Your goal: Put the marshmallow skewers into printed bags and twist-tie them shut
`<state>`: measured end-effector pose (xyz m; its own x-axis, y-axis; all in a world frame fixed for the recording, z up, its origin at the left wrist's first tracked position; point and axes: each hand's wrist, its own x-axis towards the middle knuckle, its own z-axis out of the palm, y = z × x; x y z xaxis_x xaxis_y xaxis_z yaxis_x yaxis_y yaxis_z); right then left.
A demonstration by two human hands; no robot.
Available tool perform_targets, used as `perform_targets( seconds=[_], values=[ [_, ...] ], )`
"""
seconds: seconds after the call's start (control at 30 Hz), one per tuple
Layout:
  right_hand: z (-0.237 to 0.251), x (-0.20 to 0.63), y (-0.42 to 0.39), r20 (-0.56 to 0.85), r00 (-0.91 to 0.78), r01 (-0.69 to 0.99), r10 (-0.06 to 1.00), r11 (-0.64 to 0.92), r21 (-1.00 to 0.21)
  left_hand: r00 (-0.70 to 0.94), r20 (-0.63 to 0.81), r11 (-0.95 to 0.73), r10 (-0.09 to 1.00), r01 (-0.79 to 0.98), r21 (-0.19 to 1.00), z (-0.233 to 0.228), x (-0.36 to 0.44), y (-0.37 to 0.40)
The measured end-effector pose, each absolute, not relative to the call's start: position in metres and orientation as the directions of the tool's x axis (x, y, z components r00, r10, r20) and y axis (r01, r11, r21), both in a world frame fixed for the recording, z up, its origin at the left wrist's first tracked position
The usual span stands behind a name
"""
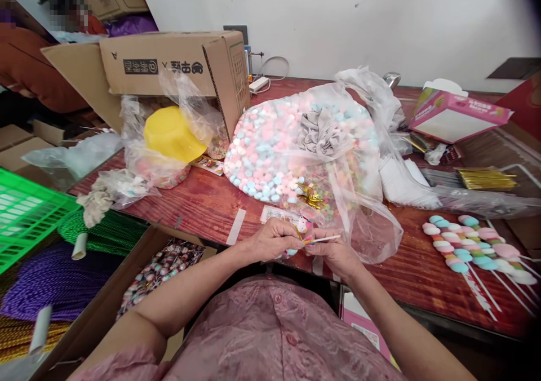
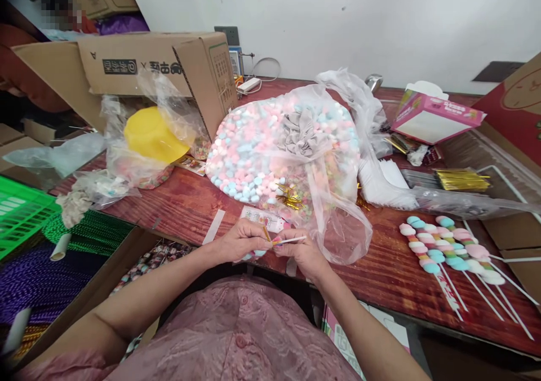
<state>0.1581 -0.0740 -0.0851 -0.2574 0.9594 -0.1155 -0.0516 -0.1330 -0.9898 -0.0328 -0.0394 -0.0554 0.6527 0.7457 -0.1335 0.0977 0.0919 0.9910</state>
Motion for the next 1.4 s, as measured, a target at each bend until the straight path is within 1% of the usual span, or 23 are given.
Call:
perform_targets(
  seconds=[0.03, 0.07, 0.1, 0.17, 0.23, 0.27, 0.33, 0.43, 0.53, 0.7, 0.83, 0.93, 0.97, 1.03, 1.1, 1.13, 1.17, 1.2, 1.27, 1.3, 1.33, 1.37, 1.4],
  values=[
    [-0.079, 0.160, -0.076, -0.016, -0.289, 0.030, 0.957, -0.008, -1.000, 0.668, -0.233, 0.203, 0.707, 0.125, 0.971, -0.053, -0.034, -0.040],
    [-0.073, 0.162, -0.079, 0.137, -0.328, 0.127, 0.935, 0.187, -0.974, 0.685, -0.327, 0.317, 0.651, 0.145, 0.937, -0.050, -0.035, -0.040],
    [-0.065, 0.164, -0.082, 0.320, -0.380, 0.223, 0.868, 0.422, -0.879, 0.709, -0.398, 0.419, 0.583, 0.157, 0.894, -0.048, -0.036, -0.040],
    [-0.050, 0.165, -0.089, 0.614, -0.507, 0.341, 0.604, 0.795, -0.501, 0.782, -0.453, 0.558, 0.428, 0.166, 0.813, -0.046, -0.036, -0.039],
    [-0.038, 0.167, -0.095, 0.713, -0.593, 0.361, 0.373, 0.915, -0.178, 0.846, -0.455, 0.622, 0.278, 0.202, 0.756, -0.045, -0.035, -0.037],
    [-0.034, 0.168, -0.096, 0.716, -0.630, 0.353, 0.302, 0.932, -0.083, 0.862, -0.458, 0.634, 0.218, 0.232, 0.738, -0.045, -0.034, -0.037],
    [-0.030, 0.170, -0.097, 0.688, -0.691, 0.304, 0.223, 0.953, -0.004, 0.865, -0.482, 0.634, 0.143, 0.294, 0.716, -0.042, -0.032, -0.037],
    [-0.035, 0.172, -0.095, 0.629, -0.748, 0.231, 0.210, 0.972, -0.050, 0.843, -0.533, 0.608, 0.077, 0.384, 0.695, -0.036, -0.029, -0.039],
    [-0.043, 0.169, -0.093, 0.649, -0.726, 0.208, 0.229, 0.972, -0.110, 0.839, -0.544, 0.592, 0.024, 0.427, 0.684, -0.033, -0.026, -0.041],
    [-0.049, 0.158, -0.094, 0.696, -0.686, 0.209, 0.213, 0.974, -0.092, 0.865, -0.501, 0.553, -0.025, 0.429, 0.714, -0.038, -0.025, -0.037],
    [-0.044, 0.155, -0.094, 0.643, -0.711, 0.273, 0.285, 0.954, -0.121, 0.856, -0.513, 0.422, -0.074, 0.492, 0.761, -0.042, -0.030, -0.014],
    [-0.038, 0.156, -0.095, 0.598, -0.755, 0.295, 0.270, 0.954, -0.059, 0.844, -0.529, 0.253, -0.087, 0.532, 0.808, -0.034, -0.037, 0.010],
    [-0.037, 0.157, -0.094, 0.575, -0.774, 0.306, 0.267, 0.952, -0.030, 0.850, -0.525, 0.158, -0.046, 0.525, 0.836, -0.027, -0.040, 0.017],
    [-0.040, 0.158, -0.091, 0.517, -0.805, 0.340, 0.289, 0.941, 0.003, 0.888, -0.430, -0.110, 0.162, 0.449, 0.887, -0.008, -0.042, 0.020],
    [-0.045, 0.160, -0.083, 0.495, -0.792, 0.411, 0.357, 0.912, -0.001, 0.887, -0.157, -0.437, 0.435, 0.361, 0.824, 0.017, -0.042, 0.008],
    [-0.048, 0.162, -0.078, 0.509, -0.763, 0.453, 0.398, 0.891, -0.018, 0.857, 0.007, -0.580, 0.514, 0.342, 0.739, 0.028, -0.041, -0.004],
    [-0.050, 0.163, -0.073, 0.536, -0.722, 0.488, 0.438, 0.871, -0.053, 0.830, 0.134, -0.686, 0.541, 0.344, 0.641, 0.038, -0.040, -0.018],
    [-0.049, 0.164, -0.068, 0.565, -0.668, 0.519, 0.485, 0.847, -0.113, 0.837, 0.193, -0.768, 0.512, 0.346, 0.538, 0.043, -0.039, -0.033],
    [-0.043, 0.165, -0.061, 0.599, -0.532, 0.542, 0.599, 0.784, -0.302, 0.915, 0.177, -0.882, 0.362, 0.275, 0.382, 0.041, -0.037, -0.058],
    [-0.037, 0.164, -0.060, 0.591, -0.458, 0.527, 0.664, 0.738, -0.420, 0.945, 0.136, -0.901, 0.296, 0.229, 0.369, 0.033, -0.037, -0.066],
    [-0.031, 0.162, -0.062, 0.562, -0.384, 0.496, 0.733, 0.676, -0.544, 0.959, 0.091, -0.884, 0.268, 0.207, 0.418, 0.022, -0.037, -0.069],
    [-0.025, 0.160, -0.065, 0.506, -0.325, 0.446, 0.799, 0.601, -0.663, 0.954, 0.059, -0.822, 0.295, 0.222, 0.524, 0.011, -0.036, -0.067],
    [-0.021, 0.156, -0.070, 0.428, -0.296, 0.378, 0.854, 0.516, -0.769, 0.924, 0.037, -0.698, 0.380, 0.260, 0.667, -0.001, -0.036, -0.062]
  ],
)
